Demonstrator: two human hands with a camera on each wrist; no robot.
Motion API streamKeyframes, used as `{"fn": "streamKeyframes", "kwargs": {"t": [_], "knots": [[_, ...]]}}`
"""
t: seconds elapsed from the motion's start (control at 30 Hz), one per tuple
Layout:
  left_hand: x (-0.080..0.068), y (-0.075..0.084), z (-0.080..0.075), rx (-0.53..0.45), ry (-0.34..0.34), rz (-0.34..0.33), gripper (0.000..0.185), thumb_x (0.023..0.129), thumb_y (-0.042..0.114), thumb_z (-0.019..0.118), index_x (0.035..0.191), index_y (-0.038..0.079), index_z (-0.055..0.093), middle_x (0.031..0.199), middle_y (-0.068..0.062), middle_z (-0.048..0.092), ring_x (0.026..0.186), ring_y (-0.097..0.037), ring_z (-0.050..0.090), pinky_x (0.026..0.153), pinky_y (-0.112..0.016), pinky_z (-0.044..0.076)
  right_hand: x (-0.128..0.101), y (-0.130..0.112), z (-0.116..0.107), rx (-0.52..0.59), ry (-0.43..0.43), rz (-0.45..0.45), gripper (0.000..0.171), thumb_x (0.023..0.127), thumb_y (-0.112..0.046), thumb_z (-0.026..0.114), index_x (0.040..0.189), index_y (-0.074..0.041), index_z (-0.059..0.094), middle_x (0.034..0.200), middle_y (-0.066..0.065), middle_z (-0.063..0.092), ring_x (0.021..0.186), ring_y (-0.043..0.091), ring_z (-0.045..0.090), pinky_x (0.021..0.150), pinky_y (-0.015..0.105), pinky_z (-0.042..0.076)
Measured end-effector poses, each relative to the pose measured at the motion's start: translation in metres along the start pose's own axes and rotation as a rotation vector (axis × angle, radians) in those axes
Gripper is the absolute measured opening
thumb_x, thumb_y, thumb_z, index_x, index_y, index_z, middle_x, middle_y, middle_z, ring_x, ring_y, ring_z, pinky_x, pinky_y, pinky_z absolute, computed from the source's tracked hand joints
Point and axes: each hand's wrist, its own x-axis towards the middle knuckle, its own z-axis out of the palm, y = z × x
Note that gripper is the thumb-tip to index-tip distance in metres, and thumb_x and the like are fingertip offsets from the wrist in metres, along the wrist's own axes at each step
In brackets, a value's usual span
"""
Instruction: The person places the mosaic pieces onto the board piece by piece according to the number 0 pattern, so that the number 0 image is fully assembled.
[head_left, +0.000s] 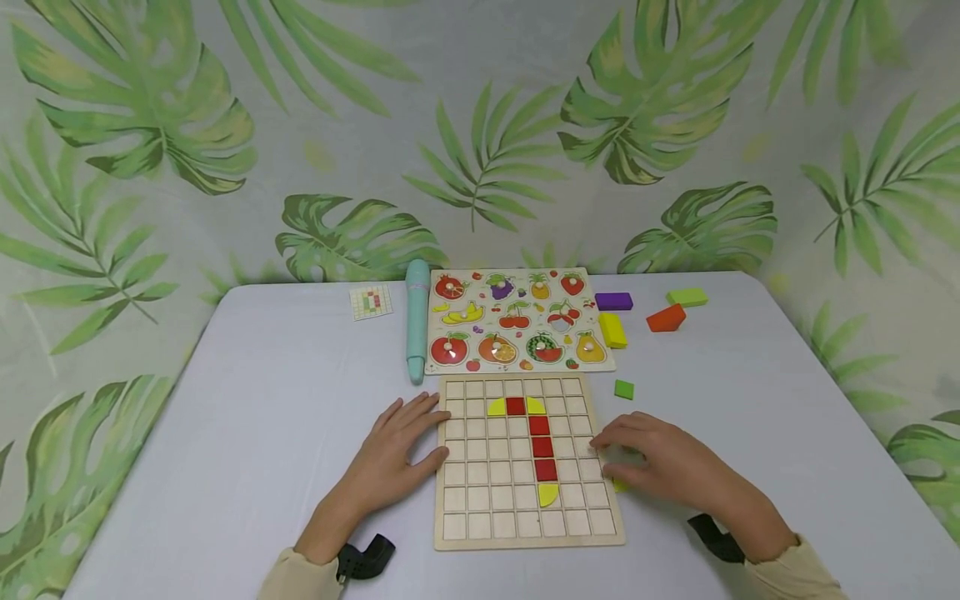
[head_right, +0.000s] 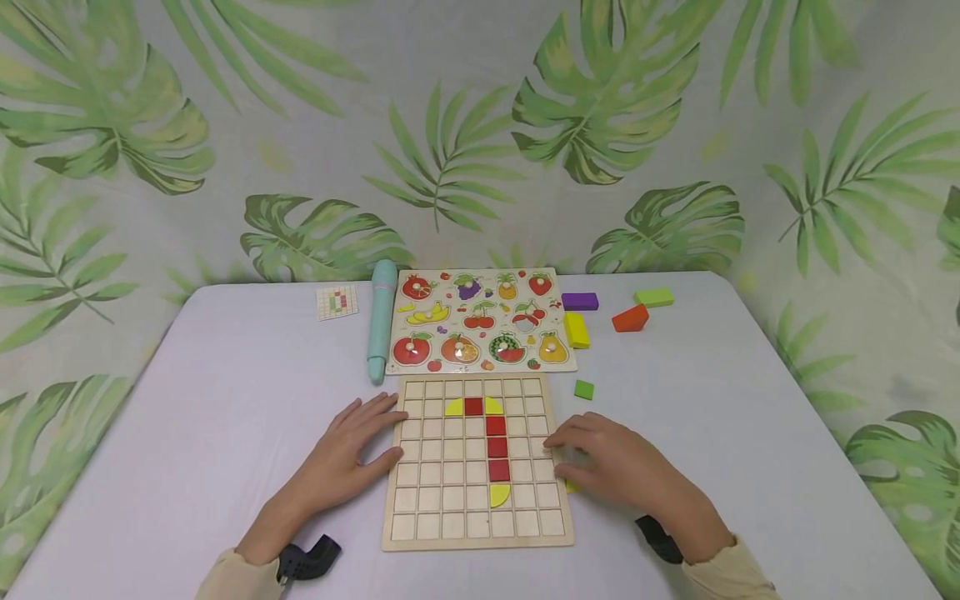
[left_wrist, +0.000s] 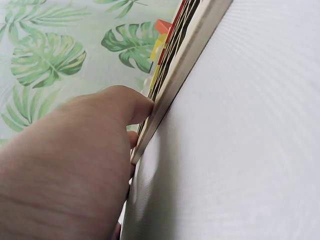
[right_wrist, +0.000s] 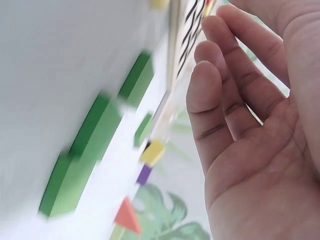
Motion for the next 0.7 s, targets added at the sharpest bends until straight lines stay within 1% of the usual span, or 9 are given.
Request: {"fn": "streamKeyframes", "kwargs": {"t": [0.1, 0.23, 0.47, 0.7], "knots": [[0.0, 0.0, 0.0, -0.003, 0.002, 0.004, 0.047, 0.098, 0.035, 0.07, 0.141, 0.018, 0.062, 0.16, -0.006, 0.047, 0.153, -0.025, 0.037, 0.129, -0.049, 0.02, -0.004, 0.01, -0.004, -0.023, 0.016, 0.031, 0.031, 0.087, -0.027, 0.084, 0.117, -0.028, 0.075, 0.117, -0.018, 0.068, 0.114, 0.013, 0.063, 0.097, 0.042, 0.059], [-0.001, 0.001, 0.0, -0.005, 0.007, 0.008, 0.047, 0.097, 0.034, 0.07, 0.141, 0.017, 0.063, 0.16, -0.006, 0.047, 0.152, -0.025, 0.037, 0.129, -0.049, 0.02, -0.009, 0.024, -0.005, -0.053, 0.053, 0.046, 0.033, 0.085, -0.025, 0.086, 0.116, -0.026, 0.076, 0.116, -0.016, 0.07, 0.112, 0.013, 0.063, 0.097, 0.042, 0.059], [-0.001, 0.001, 0.0, 0.004, 0.037, 0.025, 0.047, 0.095, 0.032, 0.073, 0.139, 0.016, 0.064, 0.158, -0.008, 0.049, 0.151, -0.028, 0.04, 0.128, -0.052, 0.023, -0.016, 0.041, -0.006, -0.086, 0.089, 0.064, 0.034, 0.083, -0.022, 0.087, 0.115, -0.023, 0.076, 0.115, -0.013, 0.071, 0.104, 0.011, 0.063, 0.089, 0.039, 0.06], [0.0, 0.0, 0.0, 0.005, 0.012, 0.009, 0.048, 0.097, 0.034, 0.071, 0.141, 0.018, 0.063, 0.16, -0.006, 0.047, 0.152, -0.026, 0.038, 0.129, -0.05, 0.021, -0.017, 0.049, -0.005, -0.08, 0.084, 0.068, 0.031, 0.083, -0.021, 0.086, 0.113, -0.023, 0.077, 0.112, -0.014, 0.071, 0.1, 0.009, 0.062, 0.086, 0.035, 0.06]]}}
